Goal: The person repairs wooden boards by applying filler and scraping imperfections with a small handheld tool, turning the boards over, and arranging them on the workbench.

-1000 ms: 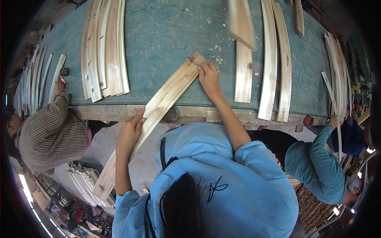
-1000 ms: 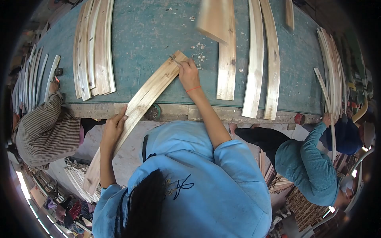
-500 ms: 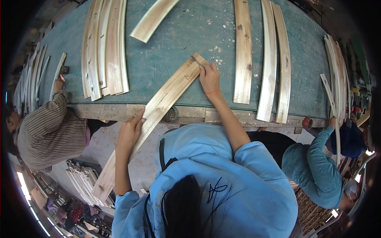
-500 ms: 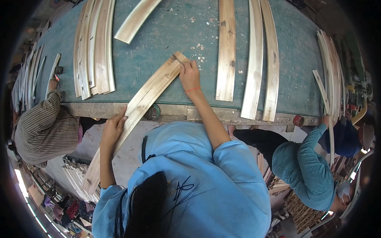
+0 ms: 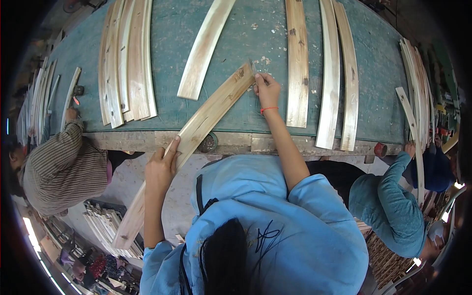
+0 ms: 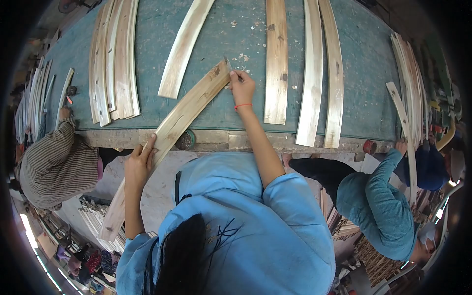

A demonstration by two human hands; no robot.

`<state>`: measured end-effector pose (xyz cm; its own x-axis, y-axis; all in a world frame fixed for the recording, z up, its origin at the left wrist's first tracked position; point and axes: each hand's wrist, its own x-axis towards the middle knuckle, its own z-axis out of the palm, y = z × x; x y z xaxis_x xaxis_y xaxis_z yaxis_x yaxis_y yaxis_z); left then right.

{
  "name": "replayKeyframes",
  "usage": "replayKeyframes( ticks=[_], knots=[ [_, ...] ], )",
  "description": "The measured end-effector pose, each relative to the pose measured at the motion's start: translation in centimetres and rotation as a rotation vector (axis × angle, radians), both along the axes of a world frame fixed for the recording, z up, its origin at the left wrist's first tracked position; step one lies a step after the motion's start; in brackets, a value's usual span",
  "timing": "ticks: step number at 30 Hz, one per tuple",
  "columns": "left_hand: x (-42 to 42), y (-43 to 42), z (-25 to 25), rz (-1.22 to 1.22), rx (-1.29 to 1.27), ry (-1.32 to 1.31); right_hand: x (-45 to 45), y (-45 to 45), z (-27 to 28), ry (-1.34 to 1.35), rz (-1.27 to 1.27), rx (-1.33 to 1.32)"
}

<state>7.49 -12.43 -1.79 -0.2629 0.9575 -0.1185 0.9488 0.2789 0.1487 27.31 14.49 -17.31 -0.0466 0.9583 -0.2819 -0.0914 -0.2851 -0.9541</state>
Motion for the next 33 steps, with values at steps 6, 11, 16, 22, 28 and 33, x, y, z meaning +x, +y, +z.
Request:
replayKeyframes(
  ticks=[6, 11, 16, 22, 28, 33],
  knots=[
    [0.9, 0.3, 1.2, -0.082, 0.076, 0.077, -0.5, -0.7, 0.2, -0.082, 0.016, 0.133],
    [1.1, 0.7, 1.6, -0.072, 0.024, 0.102, -0.8, -1.4, -0.2, -0.397, -0.031, 0.451],
    [1.6, 1.0, 2.3, -0.064, 0.017, 0.100, -0.7, -1.5, 0.8, -0.482, 0.002, 0.620],
    [2.0, 1.3, 2.9, -0.065, 0.050, 0.099, -0.4, -1.6, 0.5, -0.577, 0.027, 0.807],
    [2.2, 1.7, 3.5, -0.056, 0.001, 0.122, 1.6, -1.2, 1.5, -0.513, 0.058, 0.691],
    [2.4, 1.7, 3.8, -0.087, 0.028, 0.118, 2.1, 1.0, 2.1, -0.594, 0.085, 0.689]
  ],
)
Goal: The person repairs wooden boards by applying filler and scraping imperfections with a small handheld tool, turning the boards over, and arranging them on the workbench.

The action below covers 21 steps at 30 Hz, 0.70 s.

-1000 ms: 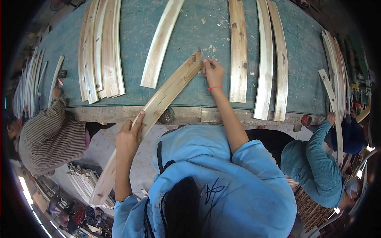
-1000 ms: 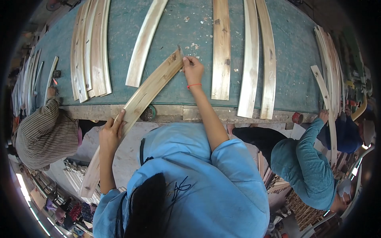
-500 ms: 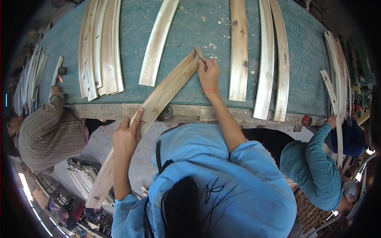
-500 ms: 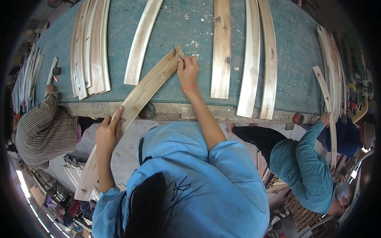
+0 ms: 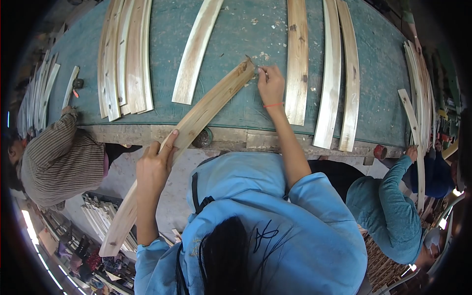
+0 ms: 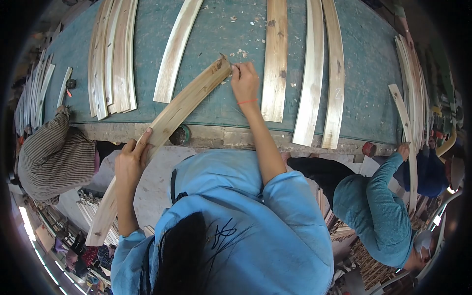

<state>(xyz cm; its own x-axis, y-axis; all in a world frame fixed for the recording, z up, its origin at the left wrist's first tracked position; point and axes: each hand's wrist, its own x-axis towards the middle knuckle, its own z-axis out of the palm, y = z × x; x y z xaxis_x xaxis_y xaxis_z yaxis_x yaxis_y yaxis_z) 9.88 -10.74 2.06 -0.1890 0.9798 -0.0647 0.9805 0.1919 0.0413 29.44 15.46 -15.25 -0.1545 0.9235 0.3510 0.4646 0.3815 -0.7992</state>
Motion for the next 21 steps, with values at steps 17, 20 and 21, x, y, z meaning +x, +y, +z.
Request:
replayKeyframes(
  ticks=[17, 20, 21],
  knots=[
    [0.3, 0.4, 0.3, 0.051, -0.036, -0.026, -1.3, 0.5, -1.5, 0.273, 0.117, -0.526],
    [0.2, 0.6, 0.5, 0.080, -0.043, -0.064, -2.2, -0.4, -2.7, 0.407, -0.021, -0.432],
    [0.2, 0.6, 0.4, 0.083, -0.042, -0.061, -2.4, -0.9, -3.2, 0.362, -0.010, -0.341]
  ],
)
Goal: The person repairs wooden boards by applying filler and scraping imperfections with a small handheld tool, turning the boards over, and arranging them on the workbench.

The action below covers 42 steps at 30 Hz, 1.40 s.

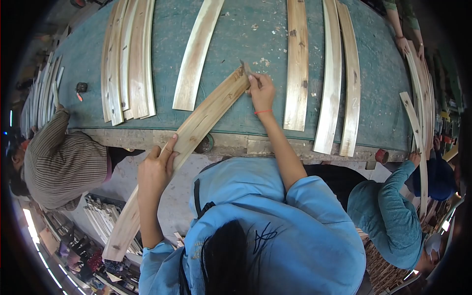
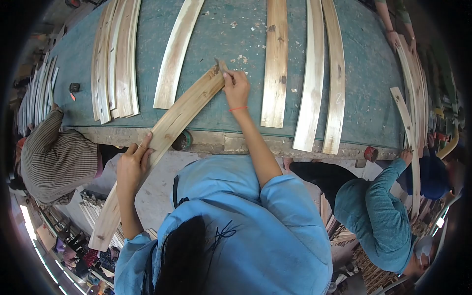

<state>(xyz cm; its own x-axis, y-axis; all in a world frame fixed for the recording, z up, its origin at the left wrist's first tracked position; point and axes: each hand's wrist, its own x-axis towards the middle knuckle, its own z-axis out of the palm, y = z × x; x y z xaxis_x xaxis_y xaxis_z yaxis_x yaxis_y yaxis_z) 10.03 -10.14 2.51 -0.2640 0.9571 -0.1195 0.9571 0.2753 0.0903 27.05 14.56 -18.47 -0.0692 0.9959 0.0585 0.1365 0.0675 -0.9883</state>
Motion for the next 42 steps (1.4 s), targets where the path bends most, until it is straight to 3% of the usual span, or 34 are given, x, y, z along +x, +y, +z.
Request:
replayKeyframes(
  ticks=[2, 5, 10, 13, 19, 25, 42],
  knots=[
    [-0.1, 0.0, -0.2, 0.019, -0.038, -0.005, -0.3, -0.9, 0.0, -0.044, 0.002, 0.092],
    [-0.1, -0.1, -0.6, 0.036, -0.044, 0.014, -1.0, -1.6, 0.6, -0.004, -0.033, -0.042],
    [-0.6, -0.4, -1.4, 0.075, -0.063, -0.022, -1.6, -1.3, -1.0, -0.189, -0.128, 0.183],
    [-0.9, -0.5, -1.8, 0.091, -0.072, -0.059, -1.7, -1.3, -1.2, -0.021, -0.148, 0.014],
    [-1.2, -0.5, -2.0, 0.119, -0.095, -0.116, -1.6, -1.9, -0.5, -0.181, -0.027, 0.178],
    [-1.3, -0.2, -1.9, 0.167, -0.106, -0.197, -1.8, -0.7, -0.7, -0.231, -0.110, 0.200],
    [-1.4, -0.1, -1.9, 0.183, -0.103, -0.239, -1.1, -0.8, 0.0, -0.189, 0.015, 0.208]
  ],
)
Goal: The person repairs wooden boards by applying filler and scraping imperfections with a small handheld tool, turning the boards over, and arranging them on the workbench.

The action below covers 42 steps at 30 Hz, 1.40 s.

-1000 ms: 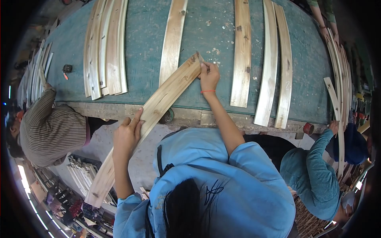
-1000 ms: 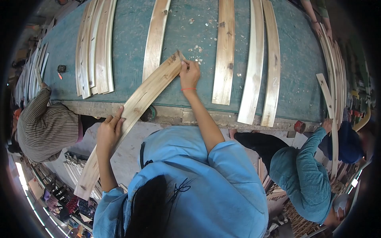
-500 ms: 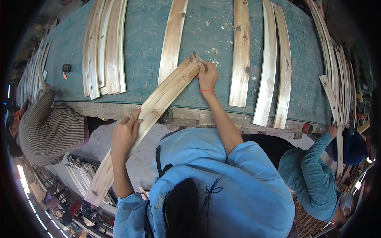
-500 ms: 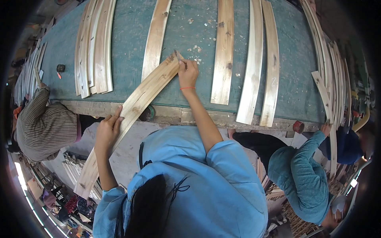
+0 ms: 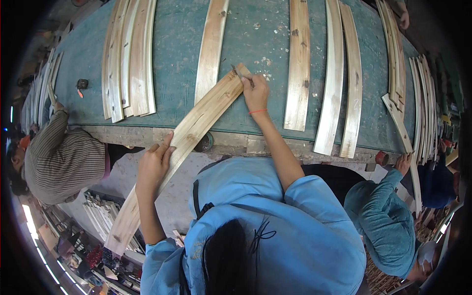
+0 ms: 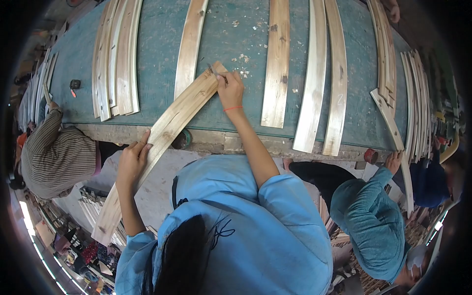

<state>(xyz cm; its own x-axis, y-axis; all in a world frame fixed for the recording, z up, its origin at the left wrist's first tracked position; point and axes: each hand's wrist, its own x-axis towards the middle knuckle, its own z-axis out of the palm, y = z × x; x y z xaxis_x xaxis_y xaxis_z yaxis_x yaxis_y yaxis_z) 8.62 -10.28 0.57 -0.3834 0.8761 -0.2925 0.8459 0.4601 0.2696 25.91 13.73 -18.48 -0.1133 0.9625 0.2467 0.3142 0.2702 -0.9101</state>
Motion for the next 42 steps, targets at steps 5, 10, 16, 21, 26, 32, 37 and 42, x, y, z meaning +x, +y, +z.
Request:
replayKeyframes(
  ticks=[5, 10, 16, 21, 26, 32, 37, 42],
  knots=[
    [0.1, 0.0, 0.0, -0.030, -0.001, 0.049, -0.1, 0.8, -0.5, -0.022, 0.015, -0.020],
    [0.5, 0.2, 0.5, -0.065, 0.014, 0.107, 0.2, 2.7, -0.5, 0.032, -0.089, -0.021],
    [1.1, 0.0, 0.8, -0.115, 0.064, 0.220, 0.5, 2.2, 0.4, 0.026, 0.067, -0.016],
    [1.8, -0.1, 1.1, -0.224, 0.170, 0.342, 2.0, 3.6, 3.1, -0.047, -0.011, 0.127],
    [2.2, 0.0, 1.1, -0.288, 0.182, 0.411, 3.2, 2.4, 5.0, -0.145, 0.114, 0.156],
    [2.0, -0.2, 0.9, -0.300, 0.176, 0.417, 3.7, 3.2, 3.7, -0.299, -0.056, 0.231],
    [1.4, -0.4, 0.1, -0.248, 0.175, 0.362, 3.2, 2.2, 2.6, -0.018, -0.047, 0.102],
    [0.1, 0.3, -0.3, -0.048, 0.085, 0.155, 3.0, 1.1, 3.6, 0.437, -0.056, -0.602]
  ],
)
